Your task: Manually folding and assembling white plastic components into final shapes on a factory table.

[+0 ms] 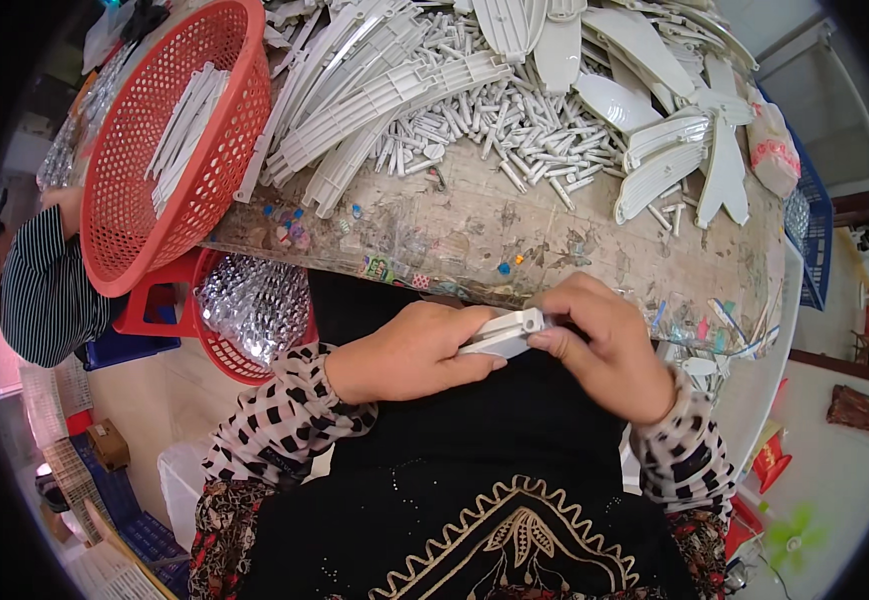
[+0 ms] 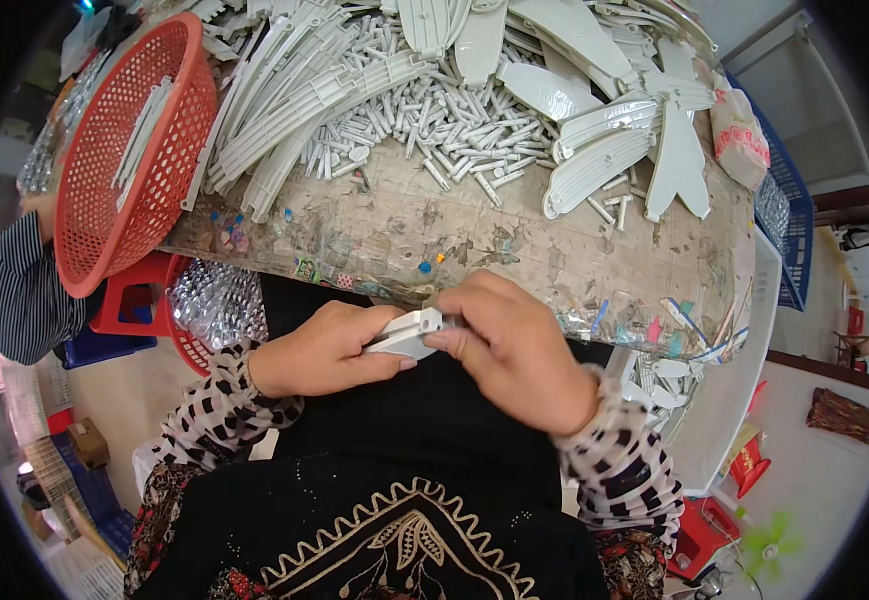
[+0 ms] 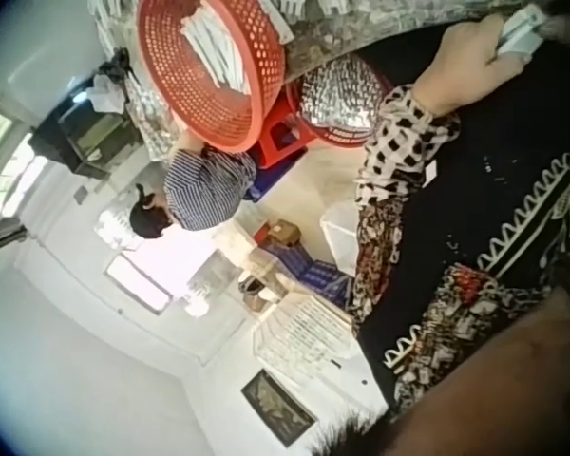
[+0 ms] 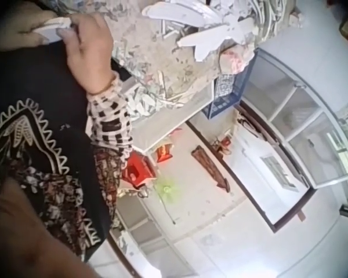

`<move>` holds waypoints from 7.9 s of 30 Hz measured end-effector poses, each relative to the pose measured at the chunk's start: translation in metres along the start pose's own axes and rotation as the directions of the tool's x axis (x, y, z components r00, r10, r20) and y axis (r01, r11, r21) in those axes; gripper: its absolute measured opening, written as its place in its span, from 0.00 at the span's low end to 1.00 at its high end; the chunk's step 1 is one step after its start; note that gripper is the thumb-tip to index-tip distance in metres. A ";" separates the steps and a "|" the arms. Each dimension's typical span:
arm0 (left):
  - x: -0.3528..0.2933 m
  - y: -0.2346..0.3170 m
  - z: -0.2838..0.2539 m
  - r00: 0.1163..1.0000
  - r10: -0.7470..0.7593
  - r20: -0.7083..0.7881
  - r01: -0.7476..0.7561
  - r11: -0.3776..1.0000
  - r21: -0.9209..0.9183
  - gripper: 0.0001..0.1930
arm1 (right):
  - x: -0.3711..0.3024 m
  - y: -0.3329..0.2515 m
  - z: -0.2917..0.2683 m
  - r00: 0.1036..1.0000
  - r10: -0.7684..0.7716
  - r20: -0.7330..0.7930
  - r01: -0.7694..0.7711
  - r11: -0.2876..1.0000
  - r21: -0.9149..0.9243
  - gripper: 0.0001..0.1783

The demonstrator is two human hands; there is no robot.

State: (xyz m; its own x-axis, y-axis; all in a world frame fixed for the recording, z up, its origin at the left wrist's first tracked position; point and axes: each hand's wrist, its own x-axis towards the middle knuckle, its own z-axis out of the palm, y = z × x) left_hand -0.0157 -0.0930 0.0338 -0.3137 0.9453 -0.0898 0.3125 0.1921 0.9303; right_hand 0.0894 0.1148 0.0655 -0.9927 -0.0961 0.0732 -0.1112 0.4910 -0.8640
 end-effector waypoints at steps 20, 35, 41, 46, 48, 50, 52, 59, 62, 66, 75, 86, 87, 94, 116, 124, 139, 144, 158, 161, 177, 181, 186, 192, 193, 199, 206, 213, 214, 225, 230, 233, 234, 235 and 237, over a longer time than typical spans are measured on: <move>0.009 0.013 -0.020 0.933 -0.257 -0.252 0.354 0.782 0.513 0.17 | 0.068 0.049 0.007 0.965 0.203 -0.167 -0.112 0.893 0.435 0.10; 0.013 0.015 -0.021 0.946 -0.210 -0.246 0.317 0.751 0.579 0.14 | 0.066 0.037 0.040 0.911 -0.150 -0.384 0.128 0.988 -0.081 0.09; 0.012 0.007 -0.023 0.956 -0.187 -0.228 0.283 0.797 0.534 0.17 | 0.064 0.035 0.052 0.818 -0.466 -0.338 0.287 0.839 -0.463 0.10; 0.011 0.012 -0.021 0.958 -0.184 -0.222 0.278 0.790 0.546 0.16 | 0.056 0.035 0.051 0.851 -0.385 -0.356 0.225 0.881 -0.415 0.10; 0.010 0.012 -0.023 0.957 -0.185 -0.224 0.282 0.781 0.557 0.16 | 0.056 0.028 0.042 0.943 -0.201 -0.265 0.143 0.965 -0.222 0.06; 0.011 0.011 -0.021 0.958 -0.177 -0.227 0.278 0.774 0.569 0.16 | 0.062 0.030 0.038 0.932 -0.138 -0.337 0.111 0.989 -0.099 0.07; 0.009 0.013 -0.020 0.955 -0.189 -0.230 0.290 0.764 0.577 0.16 | 0.077 0.023 0.033 0.917 0.079 -0.392 -0.022 0.989 0.149 0.17; 0.011 0.008 -0.017 0.966 -0.115 -0.230 0.236 0.755 0.612 0.18 | 0.124 0.040 0.055 0.961 0.173 -0.217 -0.200 0.973 -0.112 0.19; 0.011 0.018 -0.020 0.967 -0.141 -0.211 0.245 0.739 0.627 0.14 | 0.121 0.036 0.056 0.960 0.231 -0.157 -0.254 0.955 -0.153 0.18; 0.012 0.011 -0.019 0.968 -0.120 -0.221 0.237 0.735 0.636 0.14 | 0.121 0.038 0.059 0.950 0.277 -0.141 -0.302 0.931 -0.204 0.20; 0.020 0.014 -0.018 0.854 -0.021 -0.520 -0.064 0.987 -0.146 0.18 | 0.022 0.009 0.035 0.885 0.302 -0.355 -0.084 0.853 0.515 0.22; 0.127 0.069 0.074 0.999 0.039 -0.016 -0.028 0.323 -0.946 0.25 | -0.116 0.001 0.013 0.749 0.565 -0.346 -0.297 0.754 0.586 0.21; 0.135 0.065 0.084 0.999 0.047 -0.005 -0.019 0.320 -0.947 0.25 | -0.128 0.005 0.008 0.700 0.600 -0.388 -0.343 0.758 0.554 0.20; 0.128 0.044 0.115 0.897 -0.156 0.413 0.430 0.524 -0.735 0.32 | -0.200 0.034 -0.077 0.391 -0.023 -0.920 -0.557 0.790 -0.257 0.15; 0.112 0.032 0.127 0.814 -0.147 0.562 0.506 0.655 -0.562 0.22 | -0.188 -0.043 -0.125 0.055 -0.100 -0.994 -0.452 0.885 -0.114 0.16; 0.106 0.029 0.128 0.816 -0.118 0.566 0.491 0.657 -0.572 0.22 | -0.224 0.064 -0.122 0.531 0.289 -0.797 -0.847 0.209 -0.489 0.18; 0.104 0.030 0.133 0.857 -0.136 0.497 0.433 0.711 -0.553 0.16 | -0.139 0.073 -0.138 0.565 0.258 -0.784 -0.620 0.759 -0.197 0.26; 0.093 0.037 0.128 0.909 -0.134 0.394 0.358 0.736 -0.575 0.14 | -0.024 0.122 -0.133 0.634 0.013 -0.773 -0.604 0.633 -0.485 0.27; 0.057 0.054 0.015 0.685 0.643 -0.342 -0.127 0.568 0.813 0.21 | -0.067 0.001 -0.058 0.831 0.532 -0.161 -0.457 0.819 0.348 0.16; 0.049 0.018 0.013 0.983 0.131 -0.131 -0.092 0.958 0.271 0.17 | -0.059 -0.007 -0.039 0.842 0.533 0.083 -0.441 0.591 0.676 0.27; 0.014 -0.006 0.034 0.983 -0.058 0.176 0.184 0.175 -0.967 0.20 | -0.009 -0.013 0.035 0.979 0.158 0.130 -0.204 0.774 0.599 0.45; 0.021 0.006 0.010 0.962 -0.208 0.178 0.270 0.623 -0.734 0.19 | -0.015 -0.004 0.028 0.950 0.257 -0.179 -0.071 0.732 0.678 0.50; 0.015 -0.012 -0.085 0.657 0.414 -0.630 0.312 0.612 0.727 0.14 | -0.031 0.002 -0.002 0.888 0.314 -0.337 0.046 0.668 0.743 0.46; 0.019 -0.046 -0.134 0.714 0.377 -0.590 0.421 0.441 0.792 0.19 | -0.043 0.013 0.021 0.881 0.431 -0.194 -0.107 0.582 0.806 0.47; 0.019 -0.046 -0.137 0.722 0.361 -0.590 0.435 0.426 0.793 0.20 | -0.044 0.012 0.022 0.892 0.434 -0.129 -0.150 0.552 0.820 0.46; 0.018 -0.041 -0.141 0.728 0.458 -0.510 0.399 0.323 0.858 0.22 | -0.041 0.013 0.025 0.875 0.464 -0.141 -0.149 0.534 0.832 0.42; 0.015 0.006 -0.114 0.667 0.377 -0.642 0.189 0.748 0.636 0.27 | -0.035 0.010 0.019 0.863 0.438 -0.250 -0.122 0.662 0.739 0.45; 0.028 0.015 -0.021 0.990 -0.024 -0.139 -0.130 0.239 -0.962 0.27 | -0.017 0.001 0.024 0.946 0.012 -0.325 0.020 0.995 0.095 0.42; 0.031 0.023 -0.013 0.989 -0.074 -0.131 -0.112 0.215 -0.970 0.24 | -0.010 -0.017 0.025 0.961 0.031 -0.274 0.033 0.974 0.226 0.36; 0.043 0.022 0.002 0.990 -0.018 -0.139 -0.129 0.276 -0.953 0.24 | -0.026 -0.009 0.029 0.936 -0.174 -0.305 0.199 0.979 0.052 0.38; 0.040 0.031 0.003 0.983 -0.012 -0.181 -0.174 0.218 -0.960 0.26 | -0.030 -0.002 0.029 0.941 -0.064 -0.332 0.086 0.995 0.052 0.41; 0.038 0.031 0.006 0.974 -0.011 -0.225 -0.219 0.178 -0.959 0.26 | -0.032 -0.009 0.028 0.953 -0.001 -0.303 0.006 1.000 0.015 0.39; 0.038 0.032 0.006 0.974 -0.013 -0.225 -0.219 0.179 -0.959 0.26 | -0.032 -0.010 0.028 0.953 -0.001 -0.303 0.006 1.000 0.017 0.39; 0.038 0.032 0.006 0.962 -0.013 -0.274 -0.265 0.208 -0.941 0.26 | -0.031 -0.010 0.027 0.948 -0.040 -0.316 0.029 0.999 -0.039 0.38; 0.038 0.030 0.003 0.947 -0.012 -0.322 -0.310 0.237 -0.921 0.26 | -0.030 -0.011 0.027 0.942 -0.079 -0.326 0.051 0.994 -0.095 0.38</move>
State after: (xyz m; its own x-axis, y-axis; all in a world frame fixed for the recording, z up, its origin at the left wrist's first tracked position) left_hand -0.0154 -0.0508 0.0574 -0.5895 0.8075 0.0180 -0.6540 -0.4903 0.5761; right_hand 0.1213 0.0892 0.0599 -0.9417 0.1528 0.2997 -0.1652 0.5659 -0.8077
